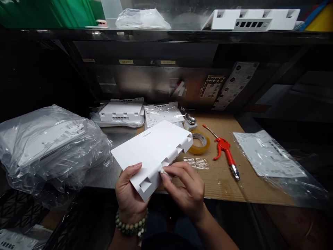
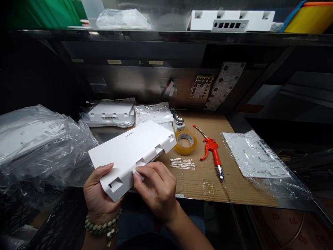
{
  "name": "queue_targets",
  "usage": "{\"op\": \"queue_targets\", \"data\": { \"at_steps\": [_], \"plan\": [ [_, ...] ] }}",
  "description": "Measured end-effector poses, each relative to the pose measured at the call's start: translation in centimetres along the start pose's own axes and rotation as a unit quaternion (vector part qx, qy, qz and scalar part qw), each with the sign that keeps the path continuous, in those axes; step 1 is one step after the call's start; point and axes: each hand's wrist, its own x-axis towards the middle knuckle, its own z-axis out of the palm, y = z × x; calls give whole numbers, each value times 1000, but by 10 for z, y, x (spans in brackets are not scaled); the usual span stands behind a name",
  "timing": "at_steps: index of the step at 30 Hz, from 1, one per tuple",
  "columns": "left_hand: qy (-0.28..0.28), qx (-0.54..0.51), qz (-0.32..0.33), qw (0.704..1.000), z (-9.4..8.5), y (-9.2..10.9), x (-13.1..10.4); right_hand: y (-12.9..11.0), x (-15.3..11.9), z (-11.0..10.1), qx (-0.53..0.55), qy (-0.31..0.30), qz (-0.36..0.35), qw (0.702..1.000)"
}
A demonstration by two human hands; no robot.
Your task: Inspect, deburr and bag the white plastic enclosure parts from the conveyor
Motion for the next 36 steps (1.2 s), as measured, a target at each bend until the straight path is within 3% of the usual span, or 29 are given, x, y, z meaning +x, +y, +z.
{"op": "queue_targets", "data": {
  "at_steps": [3,8,10,13,14,16,21,24,27,31,36],
  "plan": [
    [23,-34,-13,999,2,-2,-2,0,-4,3,-6,15,15,1000],
    [-107,-72,-9,992,-4,-1,4,2,-11,-8,-9,28,24,999],
    [-179,-91,-29,979,-12,2,10,6,-11,-24,-4,116,70,991],
    [-289,-114,-104,945,-28,6,19,20,-5,-53,21,309,169,936],
    [-317,-118,-121,933,-34,6,21,25,-3,-62,41,345,200,916],
    [-350,-119,-140,919,-42,7,24,35,1,-73,105,350,265,892],
    [-255,-37,-180,949,-41,6,21,42,-8,-70,211,283,476,805],
    [-195,15,-171,966,-41,4,23,39,-15,-62,229,296,524,765],
    [-155,34,-155,975,-52,0,31,38,-16,-59,219,301,525,765],
    [-156,68,-159,972,-69,-4,43,40,-16,-60,201,282,517,783],
    [-169,75,-179,966,-59,-1,35,45,-18,-60,220,284,532,767]
  ]
}}
